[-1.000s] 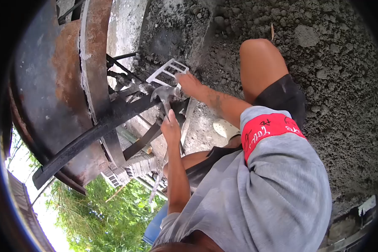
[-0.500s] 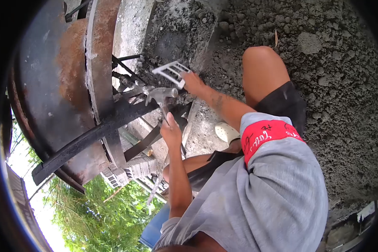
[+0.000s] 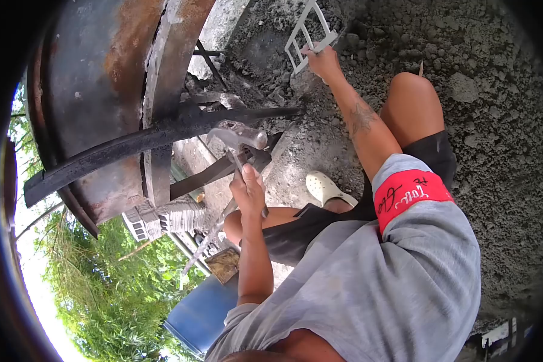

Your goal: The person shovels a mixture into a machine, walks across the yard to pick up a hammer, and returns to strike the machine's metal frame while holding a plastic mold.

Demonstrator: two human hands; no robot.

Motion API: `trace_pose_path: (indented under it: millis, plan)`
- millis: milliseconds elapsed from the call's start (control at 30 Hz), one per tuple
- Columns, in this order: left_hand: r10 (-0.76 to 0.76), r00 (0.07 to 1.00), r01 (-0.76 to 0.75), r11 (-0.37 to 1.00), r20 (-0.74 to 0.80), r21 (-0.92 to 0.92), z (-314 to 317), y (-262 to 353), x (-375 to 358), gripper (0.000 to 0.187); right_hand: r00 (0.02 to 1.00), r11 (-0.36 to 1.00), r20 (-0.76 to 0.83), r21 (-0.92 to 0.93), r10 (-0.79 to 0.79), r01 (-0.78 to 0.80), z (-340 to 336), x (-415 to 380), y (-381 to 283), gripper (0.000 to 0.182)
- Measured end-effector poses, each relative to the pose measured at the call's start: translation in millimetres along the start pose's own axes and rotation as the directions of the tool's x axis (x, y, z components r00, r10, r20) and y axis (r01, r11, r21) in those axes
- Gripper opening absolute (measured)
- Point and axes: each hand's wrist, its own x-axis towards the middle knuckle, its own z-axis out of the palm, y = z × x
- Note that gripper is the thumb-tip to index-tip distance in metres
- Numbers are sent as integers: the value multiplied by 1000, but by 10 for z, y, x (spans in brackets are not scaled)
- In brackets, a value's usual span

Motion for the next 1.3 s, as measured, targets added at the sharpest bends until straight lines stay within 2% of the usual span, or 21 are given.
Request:
trace_pose_path:
  millis: [100, 167, 267, 367, 433, 500, 567, 700, 733, 800, 833, 900, 933, 1000, 1033, 1100, 1133, 1200, 1233, 1267, 1300]
  plan:
    - [-16, 1000, 17, 997, 9, -75, 58, 147, 166, 47, 997, 992, 13, -103, -74, 75, -239, -93, -187, 13]
    - [54, 999, -51, 958, 2, -282, 120, 182, 316, 44, 996, 981, 34, -176, -77, 82, -373, -56, -152, 12]
    - [71, 997, -64, 972, 23, -227, 59, 210, 503, 44, 993, 982, 42, -145, -114, 119, -461, -115, -200, 14]
    - [75, 996, -60, 968, 55, -242, 33, 289, 632, 46, 998, 963, 26, -262, -50, 55, -403, -196, -194, 19]
    - [130, 989, -111, 966, 65, -233, 20, 361, 713, 46, 959, 948, 9, -151, -283, 281, -279, -254, -66, 25]
    - [117, 990, -92, 961, 82, -260, 9, 419, 784, 46, 963, 954, 0, -139, -269, 266, -258, -244, -34, 26]
    - [183, 979, -158, 961, 93, -227, -9, 407, 836, 44, 991, 974, 27, -183, -128, 131, -304, -284, -159, 24]
    - [189, 981, -174, 954, 41, -243, 90, 354, 877, 42, 980, 974, -71, -146, -187, 175, -394, -230, -298, 21]
    - [167, 985, -148, 952, 49, -267, 159, 383, 878, 41, 967, 963, -57, -126, -247, 239, -468, -250, -417, 23]
    - [69, 996, -47, 953, 63, -301, 321, 458, 832, 35, 964, 964, -93, -111, -250, 240, -673, -252, -594, 22]
    - [39, 994, -4, 950, 105, -313, 460, 351, 835, 31, 958, 966, -137, -86, -254, 244, -785, -247, -713, 22]
    - [-11, 958, 162, 847, 287, -507, 703, 329, 773, 31, 947, 960, -168, -107, -273, 258, -1028, -388, -1113, 24]
    - [-16, 958, 166, 844, 285, -510, 823, 276, 790, 31, 942, 952, -149, -106, -300, 287, -1143, -420, -1279, 24]
    - [-169, 848, 368, 870, 502, -329, 1064, 54, 783, 38, 926, 925, -85, -137, -367, 354, -1404, -438, -1428, 24]
    - [-172, 848, 369, 871, 501, -324, 1242, -137, 749, 38, 911, 909, -74, -131, -406, 395, -1515, -413, -1425, 26]
    - [22, 954, 23, 989, 299, -148, 1562, -462, 753, 39, 918, 909, -107, -227, -381, 350, -1703, -335, -1464, 28]
    - [-17, 949, 79, 980, 315, -185, 1453, -186, 755, 38, 916, 912, -128, -220, -380, 348, -1824, -255, -1392, 28]
    - [212, 969, -192, 970, 130, -149, 1100, 529, 837, 40, 909, 918, -186, -221, -372, 331, -2018, -192, -1134, 29]
    - [173, 971, -105, 929, 164, -356, 976, 706, 961, 39, 910, 918, -231, -286, -345, 276, -2053, -228, -1096, 26]
    - [391, 918, -391, 872, -60, -294, 727, 1166, 1006, 38, 918, 951, -277, -207, -283, 230, -2070, -267, -1053, 27]
    - [600, 744, -669, 670, -295, -322, 642, 1365, 1209, 27, 920, 974, -324, -128, -219, 187, -2059, -298, -1085, 30]
